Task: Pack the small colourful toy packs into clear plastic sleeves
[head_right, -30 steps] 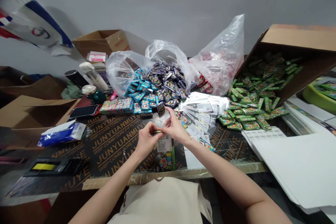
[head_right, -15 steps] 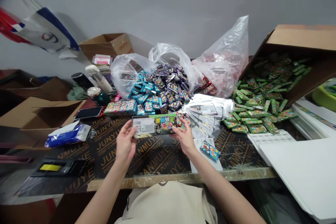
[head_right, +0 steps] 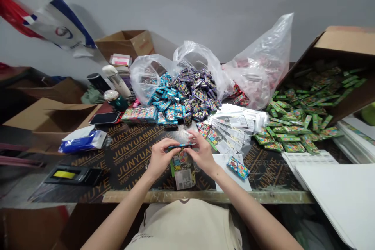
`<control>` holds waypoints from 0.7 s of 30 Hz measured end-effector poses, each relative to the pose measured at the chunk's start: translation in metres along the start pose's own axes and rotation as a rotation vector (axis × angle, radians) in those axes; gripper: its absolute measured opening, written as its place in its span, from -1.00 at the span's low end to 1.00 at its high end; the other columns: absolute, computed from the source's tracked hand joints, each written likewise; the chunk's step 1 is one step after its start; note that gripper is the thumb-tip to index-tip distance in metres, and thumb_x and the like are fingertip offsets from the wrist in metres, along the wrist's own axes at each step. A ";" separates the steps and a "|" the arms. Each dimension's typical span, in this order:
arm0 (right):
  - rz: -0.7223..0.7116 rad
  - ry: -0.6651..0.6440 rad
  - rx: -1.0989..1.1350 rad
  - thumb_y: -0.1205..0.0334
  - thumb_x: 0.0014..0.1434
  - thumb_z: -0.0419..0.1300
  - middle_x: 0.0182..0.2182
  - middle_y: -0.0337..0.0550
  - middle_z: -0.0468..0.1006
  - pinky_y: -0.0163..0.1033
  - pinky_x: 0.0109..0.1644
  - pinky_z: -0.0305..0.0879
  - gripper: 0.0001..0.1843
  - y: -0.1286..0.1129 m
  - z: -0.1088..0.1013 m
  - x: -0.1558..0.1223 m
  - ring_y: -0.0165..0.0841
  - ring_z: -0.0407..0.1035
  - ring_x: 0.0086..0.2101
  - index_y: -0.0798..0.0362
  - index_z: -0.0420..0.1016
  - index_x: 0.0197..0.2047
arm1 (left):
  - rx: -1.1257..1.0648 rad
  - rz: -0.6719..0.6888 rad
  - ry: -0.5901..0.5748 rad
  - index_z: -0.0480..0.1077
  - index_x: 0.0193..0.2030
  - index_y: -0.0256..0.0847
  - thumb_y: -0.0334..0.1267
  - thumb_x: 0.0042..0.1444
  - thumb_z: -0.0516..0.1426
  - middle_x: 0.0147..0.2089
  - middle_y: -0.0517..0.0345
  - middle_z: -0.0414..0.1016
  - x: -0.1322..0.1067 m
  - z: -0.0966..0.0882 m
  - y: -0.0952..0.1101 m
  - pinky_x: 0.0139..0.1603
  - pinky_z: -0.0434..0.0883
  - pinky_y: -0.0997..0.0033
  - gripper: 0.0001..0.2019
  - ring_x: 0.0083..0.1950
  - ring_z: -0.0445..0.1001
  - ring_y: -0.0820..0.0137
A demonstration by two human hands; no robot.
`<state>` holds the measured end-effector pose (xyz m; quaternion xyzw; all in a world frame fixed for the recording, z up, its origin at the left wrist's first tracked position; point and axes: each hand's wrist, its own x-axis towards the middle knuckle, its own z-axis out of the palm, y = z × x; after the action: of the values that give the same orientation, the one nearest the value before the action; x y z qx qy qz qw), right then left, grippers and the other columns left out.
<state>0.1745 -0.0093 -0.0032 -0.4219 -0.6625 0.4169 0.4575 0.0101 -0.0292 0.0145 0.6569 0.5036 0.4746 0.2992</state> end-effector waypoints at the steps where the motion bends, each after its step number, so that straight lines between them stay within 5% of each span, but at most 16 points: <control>1: -0.033 0.034 -0.008 0.33 -0.02 0.24 -0.17 -0.16 0.40 -0.27 -0.24 0.39 -0.40 0.002 0.002 -0.004 -0.39 0.40 -0.28 -0.09 0.19 0.10 | 0.011 0.005 0.006 0.49 -0.37 -0.21 -0.40 -0.04 0.19 -0.37 0.12 0.49 0.000 -0.001 -0.001 -0.24 0.37 0.41 -0.93 -0.30 0.45 0.39; 7: -0.168 0.069 -0.150 0.30 0.06 0.18 -0.27 -0.18 0.50 -0.21 -0.14 0.36 -0.63 0.004 -0.004 -0.014 -0.36 0.41 -0.27 -0.06 0.35 -0.01 | 0.035 0.093 -0.055 0.51 -0.35 -0.18 -0.39 0.00 0.16 -0.33 0.09 0.50 -0.003 0.000 -0.005 -0.22 0.38 0.39 -0.89 -0.28 0.46 0.39; 12: -0.020 -0.025 -0.136 0.19 0.09 0.14 -0.33 -0.17 0.50 -0.23 -0.24 0.34 -0.61 -0.013 -0.029 0.007 -0.35 0.40 -0.33 -0.02 0.33 0.02 | 0.043 0.080 -0.130 0.52 -0.30 -0.09 -0.38 -0.01 0.16 -0.27 0.09 0.50 0.000 0.003 -0.002 -0.20 0.38 0.35 -0.84 -0.25 0.45 0.34; 15: -0.019 0.037 -0.203 0.11 0.06 0.15 -0.32 -0.14 0.46 -0.27 -0.30 0.26 -0.75 -0.028 -0.041 0.028 -0.36 0.33 -0.34 0.02 0.45 -0.19 | -0.008 0.027 -0.110 0.53 -0.36 -0.10 -0.38 -0.05 0.18 -0.30 0.10 0.52 0.001 0.002 -0.003 -0.19 0.38 0.30 -0.87 -0.26 0.47 0.32; 17: -0.020 -0.044 -0.234 0.09 0.04 0.17 -0.38 -0.16 0.44 -0.30 -0.34 0.21 -0.80 -0.034 -0.042 0.039 -0.38 0.29 -0.37 0.06 0.46 -0.36 | -0.048 -0.015 -0.078 0.51 -0.41 -0.14 -0.39 -0.09 0.20 -0.33 0.09 0.54 0.002 0.002 -0.005 -0.18 0.38 0.29 -0.90 -0.27 0.48 0.30; 21: 0.068 -0.409 -0.180 0.11 0.01 0.18 -0.50 -0.24 0.42 -0.35 -0.40 0.13 -0.77 -0.035 -0.033 0.050 -0.42 0.27 -0.44 0.10 0.41 -0.50 | -0.002 -0.033 -0.070 0.45 -0.45 -0.21 -0.39 -0.12 0.20 -0.32 0.07 0.53 0.002 0.001 -0.008 -0.25 0.38 0.34 -0.95 -0.28 0.48 0.31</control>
<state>0.1885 0.0325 0.0499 -0.3898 -0.7614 0.4480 0.2599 0.0081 -0.0248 0.0076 0.6645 0.5032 0.4467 0.3251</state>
